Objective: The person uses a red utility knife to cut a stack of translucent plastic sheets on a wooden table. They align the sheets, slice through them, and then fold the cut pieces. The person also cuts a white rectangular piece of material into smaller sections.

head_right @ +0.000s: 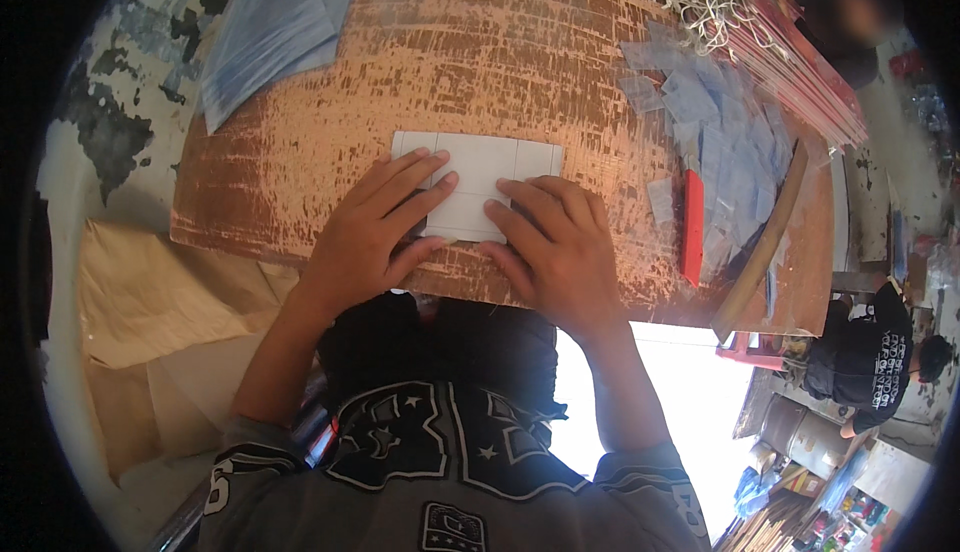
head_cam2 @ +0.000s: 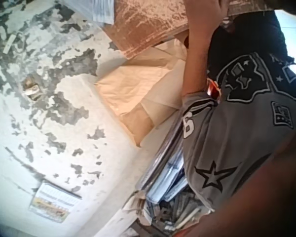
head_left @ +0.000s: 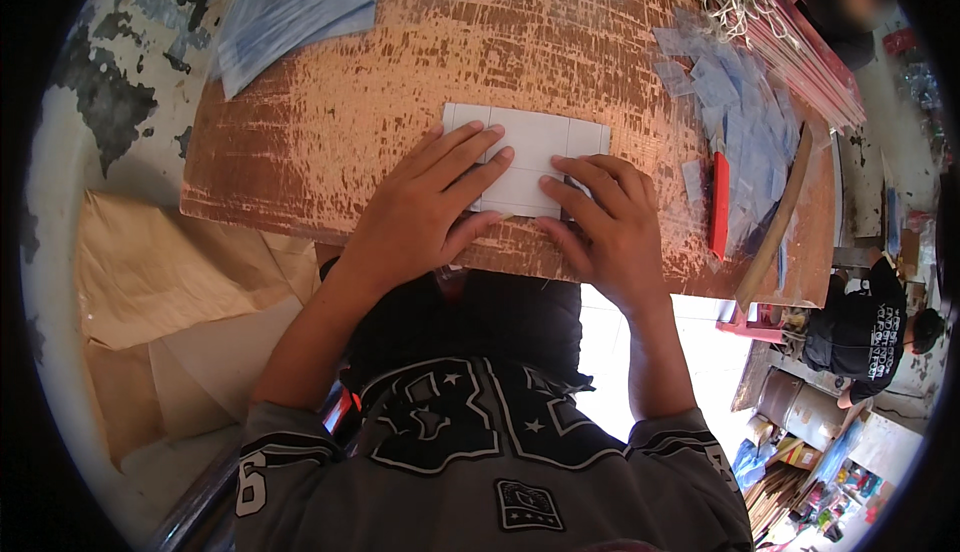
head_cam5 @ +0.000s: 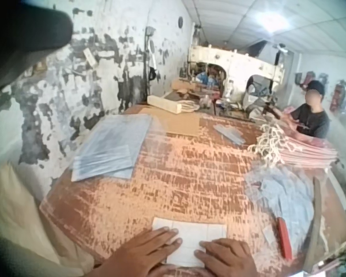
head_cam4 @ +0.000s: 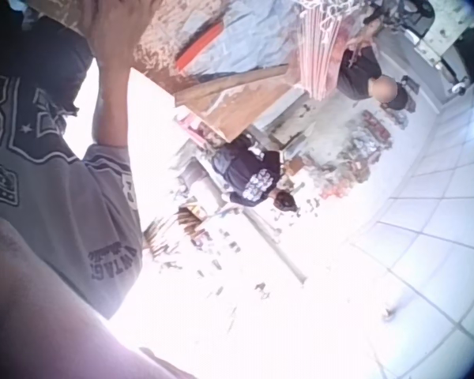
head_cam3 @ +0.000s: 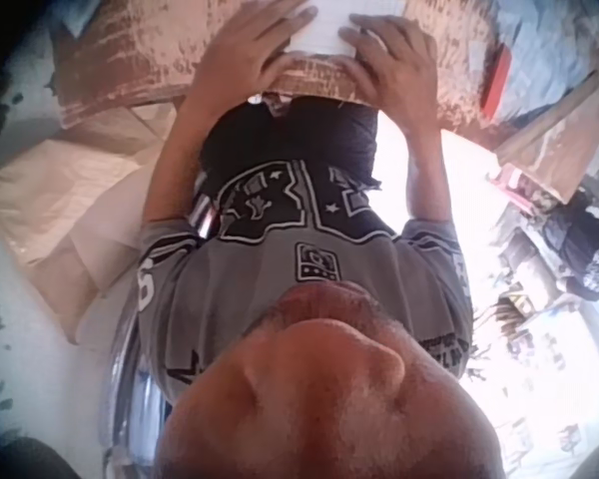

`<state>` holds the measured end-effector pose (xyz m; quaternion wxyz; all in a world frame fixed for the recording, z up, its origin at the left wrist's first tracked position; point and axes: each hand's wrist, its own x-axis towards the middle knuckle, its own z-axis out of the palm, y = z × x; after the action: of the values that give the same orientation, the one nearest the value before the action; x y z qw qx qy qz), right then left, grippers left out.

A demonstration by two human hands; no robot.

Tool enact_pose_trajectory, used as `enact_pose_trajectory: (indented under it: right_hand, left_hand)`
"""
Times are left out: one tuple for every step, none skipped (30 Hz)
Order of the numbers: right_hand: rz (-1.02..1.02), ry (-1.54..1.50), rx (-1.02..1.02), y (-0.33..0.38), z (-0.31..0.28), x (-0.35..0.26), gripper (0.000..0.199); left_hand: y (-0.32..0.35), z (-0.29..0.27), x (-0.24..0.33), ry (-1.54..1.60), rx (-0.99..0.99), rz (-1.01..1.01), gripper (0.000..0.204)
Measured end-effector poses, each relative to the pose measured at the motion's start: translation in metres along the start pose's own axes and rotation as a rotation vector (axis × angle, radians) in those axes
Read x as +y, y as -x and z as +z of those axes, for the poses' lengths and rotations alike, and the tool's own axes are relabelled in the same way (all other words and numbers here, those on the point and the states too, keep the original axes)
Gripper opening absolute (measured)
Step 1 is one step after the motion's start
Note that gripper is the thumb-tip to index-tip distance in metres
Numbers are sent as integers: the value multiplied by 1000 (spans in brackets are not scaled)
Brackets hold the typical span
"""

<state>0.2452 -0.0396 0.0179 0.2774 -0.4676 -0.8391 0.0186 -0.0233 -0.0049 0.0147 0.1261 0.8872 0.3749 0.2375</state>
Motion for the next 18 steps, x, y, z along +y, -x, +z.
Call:
enact_pose_trajectory:
  right_hand:
    - [1, -4, 3, 0, 0, 0, 39]
    - [1, -7, 6, 0, 1, 1, 39]
    - [3, -11, 8, 0, 1, 1, 39]
    - [5, -14, 10, 0, 1, 1, 38]
    - [8, -18, 12, 0, 1, 1, 38]
    - [10, -18, 14, 1, 1, 1, 38]
    - [10, -18, 17, 1, 2, 1, 38]
    - [10, -19, 21, 1, 3, 1, 37]
    - [10, -19, 19, 0, 3, 2, 37]
    - [11, -18, 15, 0, 2, 2, 37]
    - [12, -17, 11, 0, 2, 2, 37]
    - [18, -24, 10, 1, 2, 2, 37]
    - [21, -32, 11, 1, 3, 2, 36]
    - [24, -39, 12, 1, 4, 2, 36]
    - [19, -34, 13, 1, 3, 2, 36]
    - [16, -31, 12, 0, 3, 2, 36]
    - [12, -28, 11, 0, 3, 3, 36]
    - [20, -34, 3, 0, 3, 2, 36]
  left_hand:
    - [0, 0, 0, 5, 0, -1, 63]
    - [0, 1, 0, 10, -1, -3, 63]
    - [0, 1, 0, 9, 0, -4, 64]
    - [-1, 1, 0, 9, 1, -4, 64]
    - [0, 1, 0, 8, 2, -5, 64]
    - [0, 1, 0, 8, -2, -2, 64]
    - [0, 1, -1, 4, -4, 1, 64]
    - [0, 1, -1, 1, -6, 3, 64]
    - [0, 1, -1, 3, -5, 1, 64]
    - [0, 1, -1, 7, -5, -1, 64]
    - [0, 1, -1, 11, -4, -3, 64]
    - [0, 2, -1, 11, -3, -1, 64]
    - [1, 2, -1, 7, -1, 0, 64]
    - [2, 2, -2, 4, 2, 1, 64]
    - [1, 2, -2, 8, 6, 0, 63]
    - [0, 1, -1, 12, 8, -3, 63]
    - [0, 1, 0, 16, 11, -6, 63]
    - [1, 0, 0, 18, 8, -10, 62]
